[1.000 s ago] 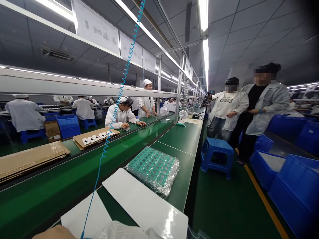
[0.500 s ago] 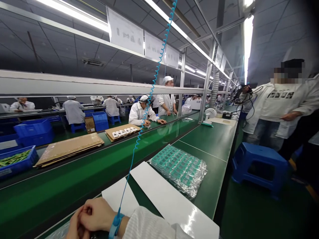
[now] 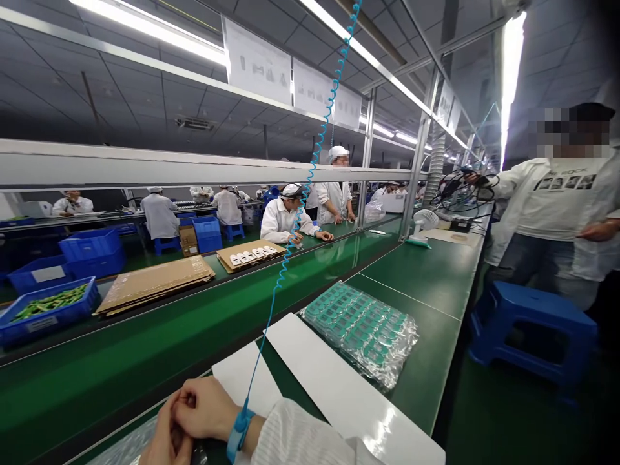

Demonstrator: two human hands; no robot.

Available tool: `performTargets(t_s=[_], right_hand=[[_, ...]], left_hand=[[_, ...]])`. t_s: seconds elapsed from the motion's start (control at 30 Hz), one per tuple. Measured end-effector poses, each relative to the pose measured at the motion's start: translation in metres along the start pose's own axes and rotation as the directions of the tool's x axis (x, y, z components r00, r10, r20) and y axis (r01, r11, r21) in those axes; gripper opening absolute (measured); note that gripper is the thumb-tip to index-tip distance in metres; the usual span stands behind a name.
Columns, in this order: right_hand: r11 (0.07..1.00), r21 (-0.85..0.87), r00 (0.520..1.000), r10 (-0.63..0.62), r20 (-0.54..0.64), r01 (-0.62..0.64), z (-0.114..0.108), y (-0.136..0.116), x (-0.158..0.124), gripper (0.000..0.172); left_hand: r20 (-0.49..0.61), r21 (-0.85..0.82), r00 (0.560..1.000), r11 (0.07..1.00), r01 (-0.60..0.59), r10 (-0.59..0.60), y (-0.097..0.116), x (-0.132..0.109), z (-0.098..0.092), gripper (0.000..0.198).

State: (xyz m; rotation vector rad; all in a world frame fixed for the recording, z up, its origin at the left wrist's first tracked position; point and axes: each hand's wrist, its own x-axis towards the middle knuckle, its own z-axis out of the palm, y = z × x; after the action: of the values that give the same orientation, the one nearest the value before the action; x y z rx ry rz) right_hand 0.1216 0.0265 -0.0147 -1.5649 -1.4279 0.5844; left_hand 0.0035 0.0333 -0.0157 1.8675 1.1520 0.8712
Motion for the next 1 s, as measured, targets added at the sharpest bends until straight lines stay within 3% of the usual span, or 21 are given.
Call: performTargets(t_s=[0.5,0.8,1.0], right_hand=[[0.999,-0.002,0.999,-0.047,0.01,0.047,0.0,0.002,-0.001,0.01],[0.998,0.008,0.998,-0.065,0.001,0.065,0.002,0.005,0.001,0.011],[0.997,0.033,0.997,-0.072,-0.003,0.072,0.002,0.005,0.001,0.012]], left_hand=[[0.122,0.164,0.989,0.985,0.059,-0.08,-0.005,-0.002,0.001,0.057],[0.1,0.181,0.994,0.983,0.021,-0.04,-0.016,0.0,0.004,0.056],[0.108,0.197,0.992,0.979,0.045,-0.067,-0.009,-0.002,0.003,0.055]])
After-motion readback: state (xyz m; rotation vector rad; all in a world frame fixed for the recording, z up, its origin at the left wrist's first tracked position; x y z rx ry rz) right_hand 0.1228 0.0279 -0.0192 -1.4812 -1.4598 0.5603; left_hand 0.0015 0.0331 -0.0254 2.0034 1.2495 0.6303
